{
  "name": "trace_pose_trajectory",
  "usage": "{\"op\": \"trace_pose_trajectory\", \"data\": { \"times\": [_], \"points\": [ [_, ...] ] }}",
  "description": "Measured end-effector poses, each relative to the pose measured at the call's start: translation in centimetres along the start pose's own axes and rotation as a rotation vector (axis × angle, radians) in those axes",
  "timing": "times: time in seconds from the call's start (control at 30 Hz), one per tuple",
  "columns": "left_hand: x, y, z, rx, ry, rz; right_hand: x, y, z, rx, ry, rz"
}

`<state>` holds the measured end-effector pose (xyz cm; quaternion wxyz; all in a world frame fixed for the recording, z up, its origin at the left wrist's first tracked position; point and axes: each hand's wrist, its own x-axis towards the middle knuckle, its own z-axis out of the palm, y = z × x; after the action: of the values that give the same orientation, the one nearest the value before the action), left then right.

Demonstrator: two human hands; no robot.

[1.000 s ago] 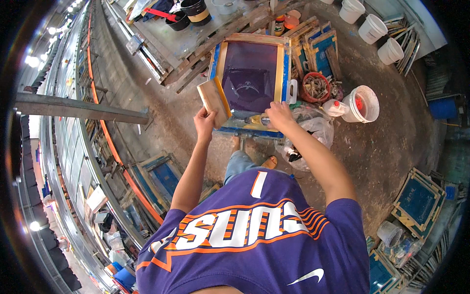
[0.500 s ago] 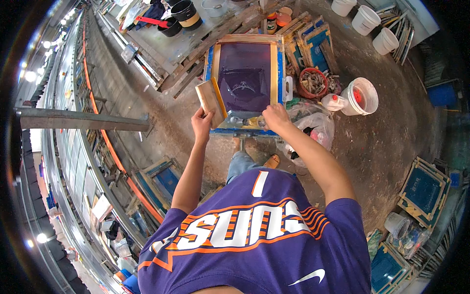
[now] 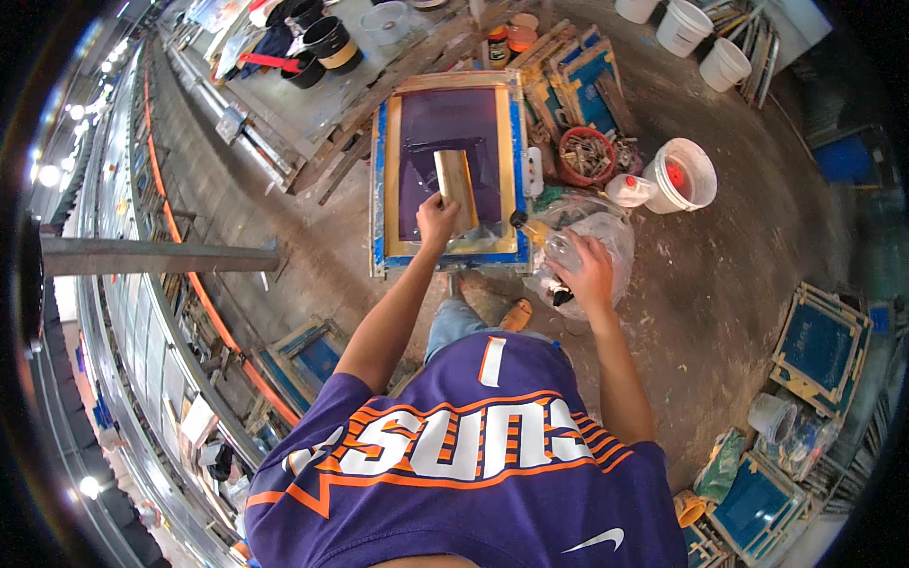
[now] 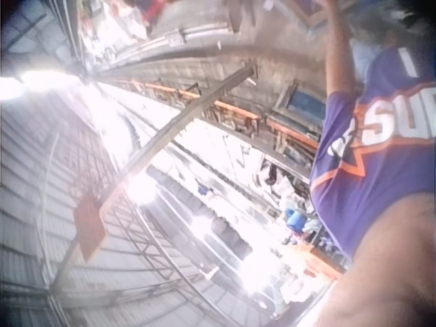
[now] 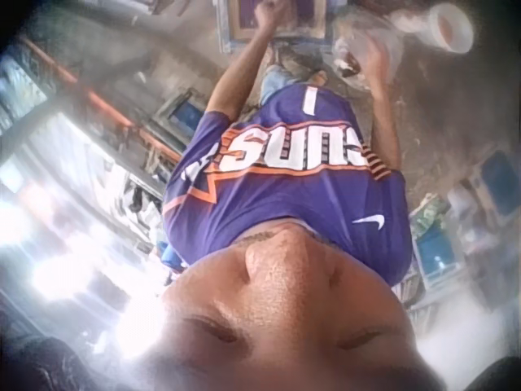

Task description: The person uses a squeegee to pull dark ink across a screen printing frame, applying it to a garment on a conveyor belt. They repeatedly move the frame to new positions, reload the ink, and perform the printing stroke. The person also walks to a workbench to clean the squeegee and reload the screen with ink.

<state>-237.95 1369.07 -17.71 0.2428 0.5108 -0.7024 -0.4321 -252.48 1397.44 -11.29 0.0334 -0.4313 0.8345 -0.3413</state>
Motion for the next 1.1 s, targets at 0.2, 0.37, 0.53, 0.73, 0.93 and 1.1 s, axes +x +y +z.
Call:
{"op": "trace_pose_trajectory", "data": {
  "times": [0.2, 0.37, 0.53, 0.73, 0.93, 1.1],
  "points": [
    [-1.8, -1.1, 6.3, -0.08, -0.134, -0.165, -3.7, 0.2, -3.6, 0.053, 0.184, 0.077],
    [-1.9, -4.1, 2.5, 0.006, -0.163, -0.116, -8.1, 2.5, -3.4, 0.133, 0.218, 0.201],
    [0.9, -5.0, -6.2, 0.197, -0.016, 0.041, -10.5, 3.2, -3.6, 0.079, 0.238, 0.213],
    [0.8, -6.9, -7.7, 0.37, 0.109, 0.054, -9.2, 2.1, -5.2, 0.143, 0.262, 0.151],
    [-1.5, -1.9, 1.4, 0.018, -0.05, 0.019, -5.8, -0.6, -5.2, 0.21, 0.193, 0.092],
    [-2.4, -2.7, 3.0, -0.032, -0.088, 0.02, -1.7, -1.3, -3.8, 0.152, -0.065, -0.021]
  ]
}}
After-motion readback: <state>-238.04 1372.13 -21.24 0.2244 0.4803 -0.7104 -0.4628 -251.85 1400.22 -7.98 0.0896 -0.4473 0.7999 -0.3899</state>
